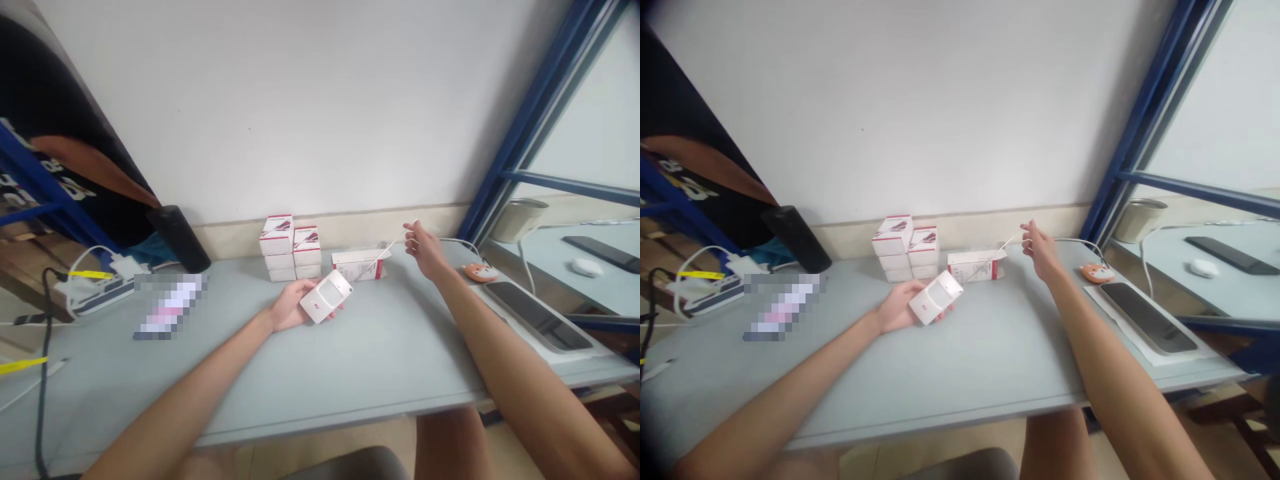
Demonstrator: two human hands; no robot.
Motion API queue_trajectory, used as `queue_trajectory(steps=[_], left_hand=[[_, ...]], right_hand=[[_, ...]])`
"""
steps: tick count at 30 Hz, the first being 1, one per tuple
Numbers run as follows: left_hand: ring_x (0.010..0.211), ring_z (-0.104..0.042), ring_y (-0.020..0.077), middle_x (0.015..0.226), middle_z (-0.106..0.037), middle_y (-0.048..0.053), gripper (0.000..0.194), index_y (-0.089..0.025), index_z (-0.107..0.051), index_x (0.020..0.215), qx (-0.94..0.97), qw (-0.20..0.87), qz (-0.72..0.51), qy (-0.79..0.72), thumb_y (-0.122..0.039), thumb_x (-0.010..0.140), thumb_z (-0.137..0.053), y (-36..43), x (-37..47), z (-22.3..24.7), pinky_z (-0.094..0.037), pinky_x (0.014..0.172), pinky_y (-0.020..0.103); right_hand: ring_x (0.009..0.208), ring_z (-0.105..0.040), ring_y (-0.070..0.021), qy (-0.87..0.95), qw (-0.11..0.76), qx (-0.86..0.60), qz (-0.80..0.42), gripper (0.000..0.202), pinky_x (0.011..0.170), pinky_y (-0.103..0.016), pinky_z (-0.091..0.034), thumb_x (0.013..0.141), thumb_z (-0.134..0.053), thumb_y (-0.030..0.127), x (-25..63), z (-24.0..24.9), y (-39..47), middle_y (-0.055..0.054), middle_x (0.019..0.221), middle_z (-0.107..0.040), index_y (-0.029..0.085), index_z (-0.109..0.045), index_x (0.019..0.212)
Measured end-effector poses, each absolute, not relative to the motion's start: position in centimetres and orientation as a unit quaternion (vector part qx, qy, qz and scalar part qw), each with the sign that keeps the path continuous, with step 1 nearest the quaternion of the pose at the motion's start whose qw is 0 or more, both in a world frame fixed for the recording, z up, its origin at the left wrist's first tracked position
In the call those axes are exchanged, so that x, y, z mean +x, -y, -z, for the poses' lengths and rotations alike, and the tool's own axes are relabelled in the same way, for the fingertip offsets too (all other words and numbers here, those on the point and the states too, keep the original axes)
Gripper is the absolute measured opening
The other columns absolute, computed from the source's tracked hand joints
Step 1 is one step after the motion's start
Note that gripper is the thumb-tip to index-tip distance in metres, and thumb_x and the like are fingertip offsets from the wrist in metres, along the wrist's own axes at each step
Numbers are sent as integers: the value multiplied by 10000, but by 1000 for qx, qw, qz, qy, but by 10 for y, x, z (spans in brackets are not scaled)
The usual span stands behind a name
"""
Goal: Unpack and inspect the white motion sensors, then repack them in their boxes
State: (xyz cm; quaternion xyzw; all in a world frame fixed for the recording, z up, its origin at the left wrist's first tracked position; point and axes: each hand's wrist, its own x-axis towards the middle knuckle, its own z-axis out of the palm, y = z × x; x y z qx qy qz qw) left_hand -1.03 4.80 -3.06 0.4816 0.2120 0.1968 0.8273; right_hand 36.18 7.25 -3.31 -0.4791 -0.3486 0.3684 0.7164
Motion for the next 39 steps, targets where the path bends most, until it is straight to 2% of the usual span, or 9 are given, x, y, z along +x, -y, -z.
queue_trajectory(steps=[2, 5, 8, 15, 23, 29, 35, 39], left_hand=[[850, -726, 288, 1115, -767, 230, 514, -88, -559, 1401, 480, 830, -193, -206, -339, 960, -475, -48, -11, 29, -477, 843, 396], [884, -730, 285, 1161, -759, 244, 531, -79, -543, 1441, 480, 831, -187, -208, -331, 980, -469, -47, -11, 28, -477, 877, 404], [930, -729, 295, 1188, -750, 247, 534, -76, -557, 1447, 475, 835, -180, -210, -344, 990, -494, -48, -12, 30, -482, 895, 410], [955, -723, 295, 1229, -734, 251, 532, -78, -591, 1443, 471, 843, -176, -192, -378, 1010, -515, -51, -16, 35, -493, 908, 408], [974, -715, 293, 1219, -738, 234, 478, -83, -665, 1356, 477, 832, -195, -205, -376, 996, -551, -48, -14, 34, -502, 897, 404], [1118, -698, 327, 1377, -673, 226, 474, -117, -623, 1407, 462, 833, -218, -214, -339, 994, -556, -41, -12, 30, -516, 895, 401], [1056, -711, 318, 1304, -694, 222, 443, -101, -641, 1343, 459, 823, -243, -230, -315, 964, -560, -35, -13, 28, -521, 836, 387], [1042, -715, 319, 1295, -701, 214, 480, -115, -630, 1358, 452, 828, -251, -217, -320, 928, -572, -36, -15, 31, -523, 824, 387]], right_hand=[[582, -463, -72, 352, 717, -465, -382, 522, 492, -203, -391, 763, -817, 674, 361, 32, -72, 34, 779, -547, 217, -734, 1002], [588, -458, -70, 343, 722, -455, -394, 402, 494, -198, -388, 732, -876, 504, 362, 31, -71, 38, 787, -549, 227, -721, 979], [581, -442, -70, 325, 727, -445, -410, 316, 485, -197, -381, 722, -854, 367, 364, 30, -69, 40, 784, -539, 236, -696, 962], [554, -397, -101, 296, 735, -400, -461, 272, 484, -245, -387, 687, -720, 244, 368, 24, -59, 29, 735, -523, 238, -629, 943], [552, -397, -99, 294, 744, -376, -468, 330, 484, -234, -378, 672, -797, 220, 365, 22, -56, 44, 729, -532, 250, -615, 946], [546, -410, -95, 288, 744, -375, -472, 318, 474, -228, -387, 727, -850, 278, 366, 28, -59, 43, 736, -543, 258, -620, 946], [547, -417, -105, 295, 733, -400, -465, 328, 463, -243, -409, 738, -871, 369, 358, 33, -59, 37, 706, -511, 253, -594, 872], [531, -386, -101, 300, 729, -443, -427, 360, 437, -238, -371, 711, -875, 425, 353, 38, -64, 41, 682, -499, 251, -597, 860]])
